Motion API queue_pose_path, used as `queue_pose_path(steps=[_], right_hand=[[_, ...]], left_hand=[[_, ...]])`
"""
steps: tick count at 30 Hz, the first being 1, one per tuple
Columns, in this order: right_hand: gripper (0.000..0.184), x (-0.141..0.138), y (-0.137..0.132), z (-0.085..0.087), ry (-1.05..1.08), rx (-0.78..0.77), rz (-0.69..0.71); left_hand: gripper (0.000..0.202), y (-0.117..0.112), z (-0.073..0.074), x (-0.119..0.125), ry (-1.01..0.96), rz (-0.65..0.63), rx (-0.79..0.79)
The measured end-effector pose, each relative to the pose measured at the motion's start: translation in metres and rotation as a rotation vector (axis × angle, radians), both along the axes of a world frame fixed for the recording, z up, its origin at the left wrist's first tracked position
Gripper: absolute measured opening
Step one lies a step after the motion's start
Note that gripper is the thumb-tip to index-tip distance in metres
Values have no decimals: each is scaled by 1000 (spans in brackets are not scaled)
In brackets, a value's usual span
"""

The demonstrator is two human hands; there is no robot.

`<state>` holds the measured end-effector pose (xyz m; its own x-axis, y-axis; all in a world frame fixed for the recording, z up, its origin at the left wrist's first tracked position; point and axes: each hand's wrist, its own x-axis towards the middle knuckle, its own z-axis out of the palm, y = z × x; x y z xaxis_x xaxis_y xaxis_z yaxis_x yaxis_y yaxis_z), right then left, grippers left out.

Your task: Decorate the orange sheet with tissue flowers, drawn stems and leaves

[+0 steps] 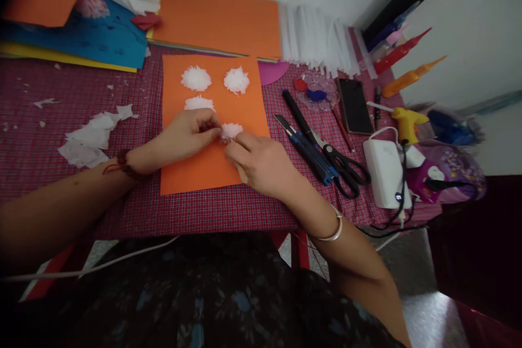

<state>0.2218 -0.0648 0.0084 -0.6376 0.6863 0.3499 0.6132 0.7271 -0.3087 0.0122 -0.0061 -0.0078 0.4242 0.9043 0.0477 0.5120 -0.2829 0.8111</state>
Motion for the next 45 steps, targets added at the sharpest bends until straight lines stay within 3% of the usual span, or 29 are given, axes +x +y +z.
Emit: queue_pose_path(steps=[2,6,8,11,14,15,16,18,22,24,29,33,38,40,42,45], right_hand=[[21,3,-1,2,192,-106,-37],[28,11,1,5,718,-280,-295],[31,13,4,3,856,-357,-357],[31,13,9,-3,912,-482,-343],[27,13,11,-9,897,-559,-312],[26,12,11,-11,891,-573,-305],[24,12,11,-12,889,-580,-303],[24,13,12,-13,894,-575,-314],[23,13,14,-10,913,-543,-375],[22,14,15,-10,918,-536,-401],[23,15,18,-13,919,-530,-386],[26,14,16,-11,879,-511,-385],[38,10,18,-6,834,-548,-311],[42,10,20,-7,815,-561,-274],[43,10,21,-8,804,-567,-255],[43,10,21,-11,785,-573,-245]], left_hand=[[8,1,-2,-1,-32,-3,-14],[8,5,-5,-1,-52,5,-20],[10,-1,-4,0,-35,15,22],[13,-25,5,-2,111,-114,244],[14,-57,17,-14,368,-519,543],[13,-64,20,-22,437,-589,612],[14,-68,24,-32,488,-605,656],[15,-66,31,-58,571,-492,676],[14,-37,36,-113,808,-26,605],[18,-23,32,-129,868,93,544],[22,-3,21,-140,853,163,404],[26,9,37,-143,812,134,330],[16,19,79,-121,575,271,355],[13,17,88,-99,375,199,246],[14,11,86,-73,140,90,44],[13,1,66,-39,-175,-2,-324]])
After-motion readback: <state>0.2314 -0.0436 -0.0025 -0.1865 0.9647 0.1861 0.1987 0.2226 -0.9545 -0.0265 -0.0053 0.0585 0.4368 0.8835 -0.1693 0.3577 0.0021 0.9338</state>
